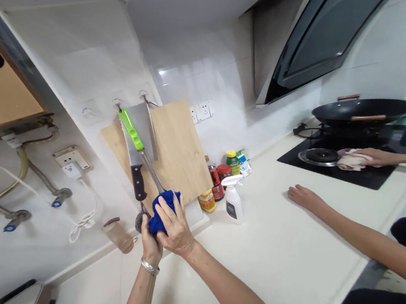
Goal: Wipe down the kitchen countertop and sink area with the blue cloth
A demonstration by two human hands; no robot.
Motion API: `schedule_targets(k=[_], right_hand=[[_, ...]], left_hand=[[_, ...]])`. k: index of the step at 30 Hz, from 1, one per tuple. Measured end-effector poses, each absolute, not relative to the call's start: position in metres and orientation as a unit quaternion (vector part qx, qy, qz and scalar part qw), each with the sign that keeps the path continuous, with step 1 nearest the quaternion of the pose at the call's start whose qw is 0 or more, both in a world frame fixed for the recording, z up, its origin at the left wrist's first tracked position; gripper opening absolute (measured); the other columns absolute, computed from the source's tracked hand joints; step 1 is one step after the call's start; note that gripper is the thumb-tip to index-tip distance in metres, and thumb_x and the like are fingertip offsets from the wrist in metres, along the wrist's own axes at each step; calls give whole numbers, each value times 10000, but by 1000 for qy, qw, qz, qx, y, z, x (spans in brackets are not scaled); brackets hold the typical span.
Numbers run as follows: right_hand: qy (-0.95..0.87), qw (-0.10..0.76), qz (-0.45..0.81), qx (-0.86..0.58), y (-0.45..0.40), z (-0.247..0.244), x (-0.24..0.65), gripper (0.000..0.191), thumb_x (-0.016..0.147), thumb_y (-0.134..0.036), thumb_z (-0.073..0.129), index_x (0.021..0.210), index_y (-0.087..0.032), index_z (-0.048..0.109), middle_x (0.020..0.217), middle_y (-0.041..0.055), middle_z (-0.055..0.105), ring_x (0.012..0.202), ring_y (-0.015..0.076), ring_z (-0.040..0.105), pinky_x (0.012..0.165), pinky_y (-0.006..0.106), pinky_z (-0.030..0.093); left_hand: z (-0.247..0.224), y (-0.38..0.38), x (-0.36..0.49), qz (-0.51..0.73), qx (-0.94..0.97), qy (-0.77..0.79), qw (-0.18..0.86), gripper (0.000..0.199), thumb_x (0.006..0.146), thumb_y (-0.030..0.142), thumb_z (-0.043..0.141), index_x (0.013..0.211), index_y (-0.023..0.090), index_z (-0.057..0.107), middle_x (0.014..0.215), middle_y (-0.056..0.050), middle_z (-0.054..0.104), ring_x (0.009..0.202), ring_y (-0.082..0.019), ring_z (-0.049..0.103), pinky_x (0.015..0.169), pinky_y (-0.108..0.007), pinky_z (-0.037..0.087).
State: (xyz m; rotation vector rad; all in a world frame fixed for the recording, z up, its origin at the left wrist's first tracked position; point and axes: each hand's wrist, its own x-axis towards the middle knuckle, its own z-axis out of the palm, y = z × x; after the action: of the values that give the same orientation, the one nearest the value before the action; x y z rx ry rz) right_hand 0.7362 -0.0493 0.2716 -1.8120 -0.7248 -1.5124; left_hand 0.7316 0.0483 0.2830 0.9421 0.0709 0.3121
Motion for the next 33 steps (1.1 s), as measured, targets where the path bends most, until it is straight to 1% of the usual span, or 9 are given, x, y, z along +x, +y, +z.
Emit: schedule_targets(k=[6, 9, 13, 17, 21, 24, 27, 30, 33], right_hand=[[-342, 263, -554, -712, -53, 253, 738, 628, 828, -163, 492, 1451, -105, 442, 1450, 107, 560, 1529, 403, 67, 1165, 821, 148], [-359, 254, -546, -713, -53, 245, 739, 609, 803, -149, 529, 1409, -104, 489, 1417, 119, 589, 1526, 405, 63, 1143, 832, 182], [-390, 251, -535, -706, -54, 245, 738, 552, 796, -147, 523, 1347, -111, 543, 1400, 125, 602, 1522, 410, 96, 1127, 828, 242], [-389, 254, -539, -702, -55, 251, 737, 530, 820, -163, 495, 1347, -116, 531, 1396, 136, 603, 1524, 389, 137, 1148, 819, 211], [-356, 301, -553, -691, -58, 263, 735, 549, 838, -166, 479, 1386, -144, 486, 1430, 128, 572, 1517, 385, 189, 1167, 807, 188], [-318, 365, -556, -675, -61, 278, 735, 555, 843, -168, 481, 1398, -165, 469, 1511, 148, 479, 1518, 386, 192, 1159, 786, 244], [-299, 422, -536, -667, -68, 295, 736, 558, 857, -162, 483, 1413, -177, 446, 1541, 172, 431, 1476, 341, 329, 1168, 705, 324], [-298, 466, -505, -663, -77, 308, 739, 531, 872, -173, 499, 1402, -199, 464, 1499, 164, 488, 1387, 291, 472, 1154, 600, 408], [-277, 516, -471, -660, -85, 316, 742, 498, 880, -211, 527, 1378, -224, 502, 1401, 133, 587, 1297, 260, 554, 1101, 509, 485]], left_hand=[[277, 52, 733, 115, 463, 66, 876, 533, 689, 674, 737, 771, 147, 732, 768, -49, 743, 780, -178, 704, 793, -279, 557], [278, 54, 733, 114, 455, 75, 880, 504, 670, 659, 761, 682, 159, 697, 693, -28, 715, 677, -159, 678, 726, -275, 554], [278, 60, 733, 97, 470, 61, 875, 551, 713, 694, 697, 786, 151, 743, 792, -80, 753, 783, -206, 714, 772, -312, 561], [277, 63, 732, 127, 477, 60, 868, 515, 682, 680, 729, 725, 167, 727, 731, -48, 731, 745, -191, 696, 729, -297, 549], [278, 59, 732, 163, 451, 69, 875, 471, 592, 620, 827, 673, 173, 701, 680, 6, 698, 656, -124, 639, 674, -237, 520], [281, 54, 731, 169, 448, 59, 876, 480, 558, 609, 853, 696, 173, 707, 678, 11, 692, 639, -120, 627, 649, -233, 511], [281, 51, 732, 169, 480, 40, 860, 480, 560, 599, 865, 697, 167, 707, 651, 16, 675, 622, -114, 611, 610, -220, 489], [279, 51, 733, 159, 512, 22, 844, 481, 577, 589, 870, 737, 159, 727, 674, 12, 691, 625, -103, 608, 607, -207, 481], [278, 52, 735, 147, 523, 26, 839, 522, 596, 611, 855, 833, 155, 758, 802, -34, 750, 733, -136, 672, 706, -241, 531]])
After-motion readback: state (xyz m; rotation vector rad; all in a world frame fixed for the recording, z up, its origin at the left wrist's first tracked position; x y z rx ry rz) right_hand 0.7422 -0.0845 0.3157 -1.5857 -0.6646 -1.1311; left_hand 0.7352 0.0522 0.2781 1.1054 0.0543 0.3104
